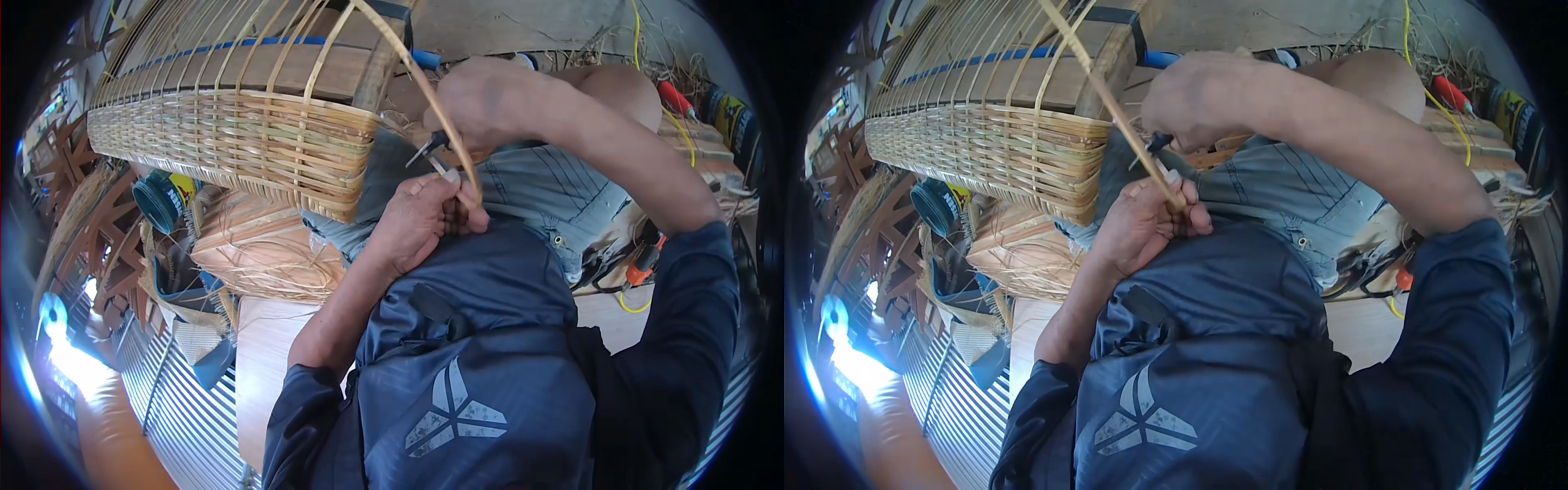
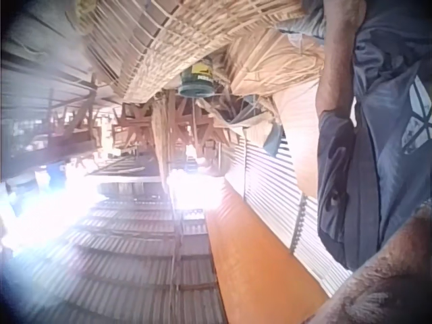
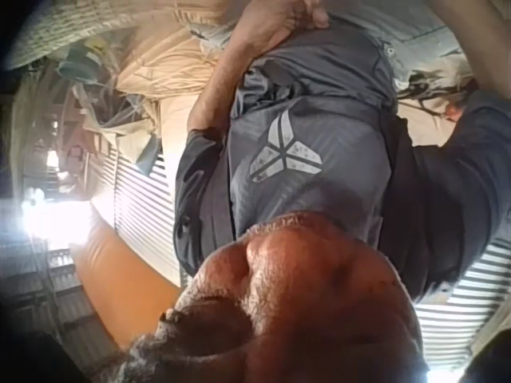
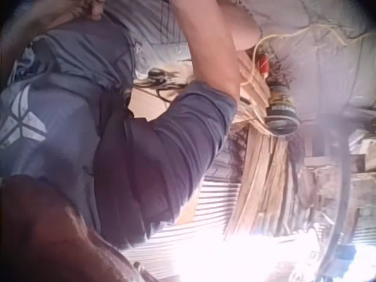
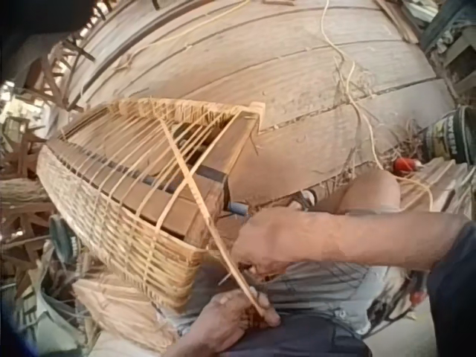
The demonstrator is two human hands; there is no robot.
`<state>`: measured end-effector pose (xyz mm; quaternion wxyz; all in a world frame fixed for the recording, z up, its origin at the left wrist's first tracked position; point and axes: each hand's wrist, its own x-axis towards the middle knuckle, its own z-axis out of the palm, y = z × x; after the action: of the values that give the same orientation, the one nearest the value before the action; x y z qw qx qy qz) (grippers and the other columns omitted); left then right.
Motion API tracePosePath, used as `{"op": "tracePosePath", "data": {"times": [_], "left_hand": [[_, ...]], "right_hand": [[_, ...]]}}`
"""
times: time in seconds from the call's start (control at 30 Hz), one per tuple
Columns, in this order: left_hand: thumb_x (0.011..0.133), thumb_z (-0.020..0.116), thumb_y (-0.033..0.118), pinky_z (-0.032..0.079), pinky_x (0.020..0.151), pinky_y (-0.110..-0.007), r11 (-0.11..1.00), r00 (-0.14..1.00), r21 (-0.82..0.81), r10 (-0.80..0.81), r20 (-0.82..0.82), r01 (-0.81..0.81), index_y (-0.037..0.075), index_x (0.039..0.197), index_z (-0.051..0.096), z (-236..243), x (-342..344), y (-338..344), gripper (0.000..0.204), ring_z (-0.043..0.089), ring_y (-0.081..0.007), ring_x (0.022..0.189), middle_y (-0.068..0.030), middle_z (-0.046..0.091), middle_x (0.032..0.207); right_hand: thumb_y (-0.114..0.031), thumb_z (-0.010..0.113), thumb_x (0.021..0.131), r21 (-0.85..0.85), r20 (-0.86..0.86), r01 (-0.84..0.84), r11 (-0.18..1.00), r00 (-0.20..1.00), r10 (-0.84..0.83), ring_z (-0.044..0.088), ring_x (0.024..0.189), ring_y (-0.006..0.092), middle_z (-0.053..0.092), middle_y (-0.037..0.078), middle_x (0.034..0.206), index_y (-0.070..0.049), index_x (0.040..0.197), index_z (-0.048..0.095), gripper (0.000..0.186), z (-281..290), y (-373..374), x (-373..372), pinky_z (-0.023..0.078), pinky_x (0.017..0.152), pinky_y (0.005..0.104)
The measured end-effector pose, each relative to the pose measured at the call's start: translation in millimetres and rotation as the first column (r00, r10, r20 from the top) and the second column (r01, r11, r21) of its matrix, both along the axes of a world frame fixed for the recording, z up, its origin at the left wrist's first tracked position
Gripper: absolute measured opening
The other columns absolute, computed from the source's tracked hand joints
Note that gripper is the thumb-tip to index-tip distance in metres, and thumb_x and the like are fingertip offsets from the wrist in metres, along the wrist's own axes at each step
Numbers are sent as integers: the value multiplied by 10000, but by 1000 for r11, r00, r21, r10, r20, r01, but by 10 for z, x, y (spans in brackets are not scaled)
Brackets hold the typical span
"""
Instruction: Weaving bamboo strips into a frame and securing them with glue and a pneumatic staple gun.
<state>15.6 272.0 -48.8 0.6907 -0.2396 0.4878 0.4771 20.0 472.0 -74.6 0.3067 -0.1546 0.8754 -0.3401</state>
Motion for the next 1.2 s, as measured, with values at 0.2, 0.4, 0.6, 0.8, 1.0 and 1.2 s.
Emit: {"op": "tracePosePath", "data": {"times": [0.2,0.4,0.6,0.8,1.0,1.2], "left_hand": [[990,339,346,505,699,-282,926,779,-160,-375,-503,343,-2,943,578,323,-162,76,425,639,-188,730,-119,645,782],[846,544,53,438,813,-381,657,-622,-624,-290,-727,422,4,1030,593,470,-606,150,196,571,-268,896,-124,605,955],[715,682,127,459,751,-436,437,-709,-710,-202,-675,552,42,988,598,186,-724,215,298,549,-352,895,-155,578,977],[795,607,0,456,581,-339,629,-672,-548,-54,-738,551,9,838,585,-70,-860,246,49,587,-299,631,-154,598,719],[823,568,-18,435,579,-279,704,-697,-517,-43,-716,487,-9,829,582,-116,-883,259,18,542,-178,592,-134,603,680],[819,591,-11,421,556,-271,712,-615,-512,-142,-776,481,12,825,580,-168,-947,171,27,557,-188,599,-104,563,670]], "right_hand": [[-175,642,798,-770,299,526,361,798,-524,568,676,105,677,48,853,-66,1070,660,294,-287,145,609,464,626,299],[-185,604,870,-767,511,641,-25,586,-629,392,535,19,557,-44,714,-59,1085,635,252,-21,-214,869,365,473,197],[-271,592,807,-802,131,585,117,364,-922,622,718,294,628,175,764,-10,953,616,299,215,-471,550,475,673,375],[-270,647,775,-852,121,518,82,346,-930,550,634,232,585,162,709,15,873,606,304,120,-412,105,444,616,341],[-246,648,776,-878,106,473,69,334,-937,533,597,190,550,125,633,26,830,585,284,117,-388,-31,437,592,339],[-242,638,791,-886,135,463,33,325,-936,533,585,176,547,112,622,19,805,581,268,98,-402,-116,435,578,334]]}}
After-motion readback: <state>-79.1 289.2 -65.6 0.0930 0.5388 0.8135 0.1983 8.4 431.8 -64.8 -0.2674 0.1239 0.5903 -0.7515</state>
